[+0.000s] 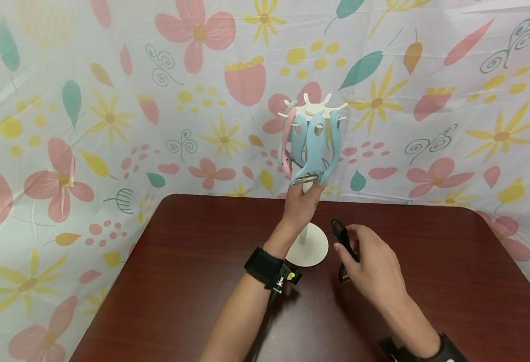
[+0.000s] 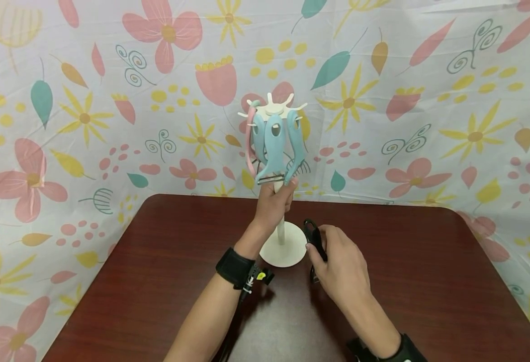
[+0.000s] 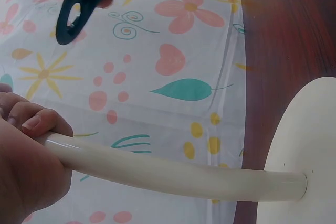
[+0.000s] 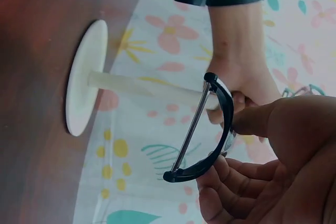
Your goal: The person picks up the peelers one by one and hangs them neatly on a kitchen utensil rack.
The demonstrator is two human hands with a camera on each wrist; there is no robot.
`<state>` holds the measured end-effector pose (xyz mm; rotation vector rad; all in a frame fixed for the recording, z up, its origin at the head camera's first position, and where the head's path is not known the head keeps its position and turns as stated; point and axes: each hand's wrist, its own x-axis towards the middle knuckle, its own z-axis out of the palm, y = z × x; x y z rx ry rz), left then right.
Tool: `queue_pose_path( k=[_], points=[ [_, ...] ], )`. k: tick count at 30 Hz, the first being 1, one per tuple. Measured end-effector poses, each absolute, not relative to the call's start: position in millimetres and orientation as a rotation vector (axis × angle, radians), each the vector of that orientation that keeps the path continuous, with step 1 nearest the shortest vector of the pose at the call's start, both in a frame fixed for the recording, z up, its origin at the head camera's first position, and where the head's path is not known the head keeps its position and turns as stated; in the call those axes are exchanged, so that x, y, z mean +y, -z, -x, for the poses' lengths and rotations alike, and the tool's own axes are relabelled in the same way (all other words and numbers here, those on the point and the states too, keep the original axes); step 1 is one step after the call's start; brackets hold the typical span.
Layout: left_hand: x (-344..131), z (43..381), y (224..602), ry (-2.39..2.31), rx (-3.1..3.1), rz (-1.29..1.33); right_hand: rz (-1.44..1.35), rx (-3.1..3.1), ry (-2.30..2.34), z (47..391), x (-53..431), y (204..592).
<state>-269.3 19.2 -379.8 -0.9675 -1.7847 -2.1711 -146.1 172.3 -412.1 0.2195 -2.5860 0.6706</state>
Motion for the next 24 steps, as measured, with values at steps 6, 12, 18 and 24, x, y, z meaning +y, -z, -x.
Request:
queue_pose_path(
  k=[6, 12, 18, 24],
  points=[
    [19.4, 270.9, 380.4, 2.166, -1.776, 0.979, -0.213, -2.529, -0.721, 148.2, 175.0, 401.9],
    [22.9, 281.6, 392.2, 2.156, -1.791, 0.962, -0.198, -2.465, -0.765, 151.5, 176.6, 392.4],
    [25.5, 288.9, 401.3, 2.165, -1.808, 0.939, -0.196, -2.422, -0.791, 155.3, 177.6, 386.5],
    [26.6, 289.2, 402.0, 2.179, -1.812, 0.917, -0.192, -2.383, -0.798, 158.7, 179.1, 378.0]
  ],
)
